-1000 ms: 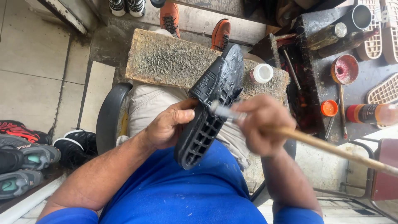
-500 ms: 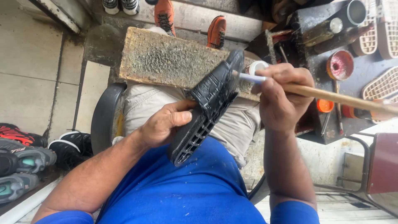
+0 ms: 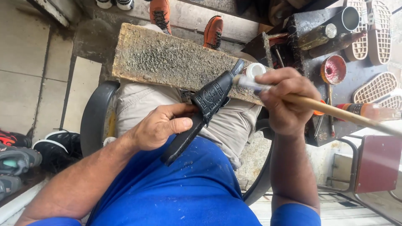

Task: Applying adhesive to a shoe sole using a brush at a repair bench

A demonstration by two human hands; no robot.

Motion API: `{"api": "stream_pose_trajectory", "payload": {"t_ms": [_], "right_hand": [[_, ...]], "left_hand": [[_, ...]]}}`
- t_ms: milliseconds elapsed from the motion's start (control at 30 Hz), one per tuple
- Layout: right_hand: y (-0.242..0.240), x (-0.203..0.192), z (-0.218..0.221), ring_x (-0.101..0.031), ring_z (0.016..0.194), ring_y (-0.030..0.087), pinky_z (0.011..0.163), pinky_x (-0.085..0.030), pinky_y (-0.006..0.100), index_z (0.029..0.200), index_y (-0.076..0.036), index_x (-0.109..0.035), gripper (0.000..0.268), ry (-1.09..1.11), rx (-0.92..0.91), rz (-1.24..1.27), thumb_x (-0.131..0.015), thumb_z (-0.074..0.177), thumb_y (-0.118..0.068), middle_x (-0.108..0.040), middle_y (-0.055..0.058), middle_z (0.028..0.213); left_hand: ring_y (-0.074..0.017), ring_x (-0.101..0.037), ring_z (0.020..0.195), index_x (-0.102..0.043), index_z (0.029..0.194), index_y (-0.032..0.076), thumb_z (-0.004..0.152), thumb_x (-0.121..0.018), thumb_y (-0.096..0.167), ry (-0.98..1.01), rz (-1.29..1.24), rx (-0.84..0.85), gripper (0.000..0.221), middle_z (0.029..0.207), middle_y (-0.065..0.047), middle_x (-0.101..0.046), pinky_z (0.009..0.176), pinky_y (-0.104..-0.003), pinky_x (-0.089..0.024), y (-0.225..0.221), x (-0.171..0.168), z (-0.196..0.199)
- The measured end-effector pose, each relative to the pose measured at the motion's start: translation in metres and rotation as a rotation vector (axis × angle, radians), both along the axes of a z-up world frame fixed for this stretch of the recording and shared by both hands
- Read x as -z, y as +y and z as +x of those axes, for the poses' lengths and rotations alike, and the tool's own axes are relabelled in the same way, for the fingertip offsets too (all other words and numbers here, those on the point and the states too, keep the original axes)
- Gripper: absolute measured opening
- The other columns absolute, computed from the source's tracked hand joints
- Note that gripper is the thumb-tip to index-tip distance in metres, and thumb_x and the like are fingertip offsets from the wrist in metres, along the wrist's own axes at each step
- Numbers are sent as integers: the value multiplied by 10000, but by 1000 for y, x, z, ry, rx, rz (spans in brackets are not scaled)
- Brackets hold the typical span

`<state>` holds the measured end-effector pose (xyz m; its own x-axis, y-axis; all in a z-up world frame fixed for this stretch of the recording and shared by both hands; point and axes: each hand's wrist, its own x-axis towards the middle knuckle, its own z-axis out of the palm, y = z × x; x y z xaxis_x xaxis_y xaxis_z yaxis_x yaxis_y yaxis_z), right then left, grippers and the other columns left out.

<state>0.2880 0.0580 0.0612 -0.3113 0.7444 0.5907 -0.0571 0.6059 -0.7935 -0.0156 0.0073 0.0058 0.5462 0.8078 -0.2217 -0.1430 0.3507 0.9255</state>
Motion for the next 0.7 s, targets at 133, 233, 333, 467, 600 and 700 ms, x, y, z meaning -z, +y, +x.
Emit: {"api": "stream_pose_trajectory", "payload": {"t_ms": [133, 233, 333, 467, 600, 700], "right_hand": [[-8, 2, -5, -787, 856, 257, 733, -655, 293, 865, -92, -608, 227, 47, -75, -71, -730, 866, 99, -733, 258, 1019], [-4, 6, 4, -768, 898, 273, 746, -630, 306, 891, -47, -552, 232, -26, 18, -9, -726, 907, 105, -702, 312, 1082], [-5, 6, -3, -776, 828, 266, 704, -646, 295, 845, -84, -604, 213, 26, -77, -22, -719, 877, 92, -726, 278, 1010], [-3, 7, 0, -748, 802, 251, 681, -619, 287, 870, -81, -585, 218, -25, 8, 30, -702, 919, 96, -711, 288, 1027], [1, 8, 4, -756, 831, 249, 694, -622, 286, 858, -50, -575, 216, -47, 50, 23, -709, 924, 107, -708, 299, 1033], [-12, 0, -10, -753, 768, 263, 649, -632, 307, 829, -41, -594, 213, -50, 44, 5, -716, 889, 122, -707, 297, 980]], "left_hand": [[-169, -620, 918, -740, 1243, 92, 904, -677, 261, 13, -8, 19, 384, 949, -90, -747, 831, -357, -566, 0, -5, 1], [-183, -622, 963, -739, 1242, 95, 910, -671, 287, 24, 6, 44, 389, 996, -121, -760, 862, -385, -567, 2, -8, 0], [-198, -635, 966, -740, 1232, 88, 898, -675, 290, 50, -1, 48, 396, 1003, -132, -765, 871, -413, -567, 2, -9, 0], [-188, -639, 1004, -742, 1241, 108, 902, -675, 313, 72, 7, 71, 402, 1013, -108, -760, 912, -413, -557, 3, -4, -2], [-200, -659, 1000, -745, 1243, 115, 897, -683, 319, 116, 33, 72, 407, 1011, -113, -766, 918, -421, -557, 5, -11, -5], [-206, -668, 1021, -750, 1233, 129, 884, -717, 303, 135, 71, 65, 392, 1024, -116, -759, 928, -422, -555, 2, -2, -5]]}}
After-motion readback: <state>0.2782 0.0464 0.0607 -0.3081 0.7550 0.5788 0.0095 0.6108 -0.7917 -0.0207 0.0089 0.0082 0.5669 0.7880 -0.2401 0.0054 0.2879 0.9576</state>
